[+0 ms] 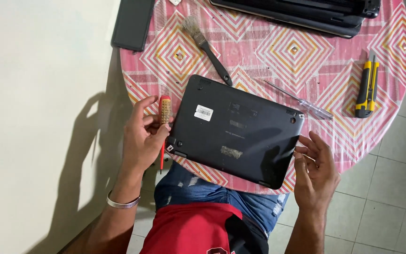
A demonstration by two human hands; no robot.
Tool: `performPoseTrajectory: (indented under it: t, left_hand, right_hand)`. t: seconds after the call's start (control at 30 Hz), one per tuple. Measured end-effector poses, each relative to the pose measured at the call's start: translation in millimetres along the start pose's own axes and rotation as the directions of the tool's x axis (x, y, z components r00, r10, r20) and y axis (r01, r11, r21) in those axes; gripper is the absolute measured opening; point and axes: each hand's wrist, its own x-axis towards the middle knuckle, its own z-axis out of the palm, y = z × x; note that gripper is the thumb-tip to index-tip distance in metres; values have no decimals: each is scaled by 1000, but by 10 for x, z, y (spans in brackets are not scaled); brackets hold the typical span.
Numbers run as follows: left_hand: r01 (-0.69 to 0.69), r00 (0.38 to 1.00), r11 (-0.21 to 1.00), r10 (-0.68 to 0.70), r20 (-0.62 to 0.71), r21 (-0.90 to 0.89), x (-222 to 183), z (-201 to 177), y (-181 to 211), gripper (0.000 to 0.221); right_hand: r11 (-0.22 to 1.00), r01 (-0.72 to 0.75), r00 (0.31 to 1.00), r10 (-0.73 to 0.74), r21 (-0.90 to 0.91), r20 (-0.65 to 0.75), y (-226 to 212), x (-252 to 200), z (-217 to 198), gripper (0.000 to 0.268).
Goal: Unscrewing the back cover of a laptop using a manual screwdriver on a repair table.
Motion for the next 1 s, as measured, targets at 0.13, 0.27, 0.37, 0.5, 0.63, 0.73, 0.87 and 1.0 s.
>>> performPoseTrajectory:
  t: [0.13,0.27,0.37,0.5,0.63,0.73,0.87,1.0]
  left_hand:
    - [-3,999,999,5,42,-48,41,87,17,66]
    - [-26,997,997,31,70,-66,83,184,91,64]
    - [-31,996,997,37,86,-71,99,172,32,65]
    - [-27,992,991,43,115,-135,111,171,83,66]
    - [-98,986,991,109,124,-89,-1,269,411,65]
    - [-172,947,984,180,266,-52,-145,469,587,64]
    - [-98,816,992,126,564,-78,-328,842,745,84]
    - [-303,779,949,299,551,-88,-446,1120,584,72]
  right_hand:
    - [997,-72,997,72,-3,-22,11,51,-45,47]
    - [995,-97,994,97,-4,-51,39,103,-71,47]
    - [990,-140,989,140,16,-46,85,125,-95,47]
    - [994,-112,991,113,20,-67,64,124,-90,41]
    - [999,15,993,-20,-50,-114,-13,57,-37,33]
    - [999,-12,1000,13,40,-8,-211,-58,40,41]
    - [855,-209,932,27,475,362,-131,-198,143,90]
    - [850,-184,972,82,494,221,75,-277,155,53]
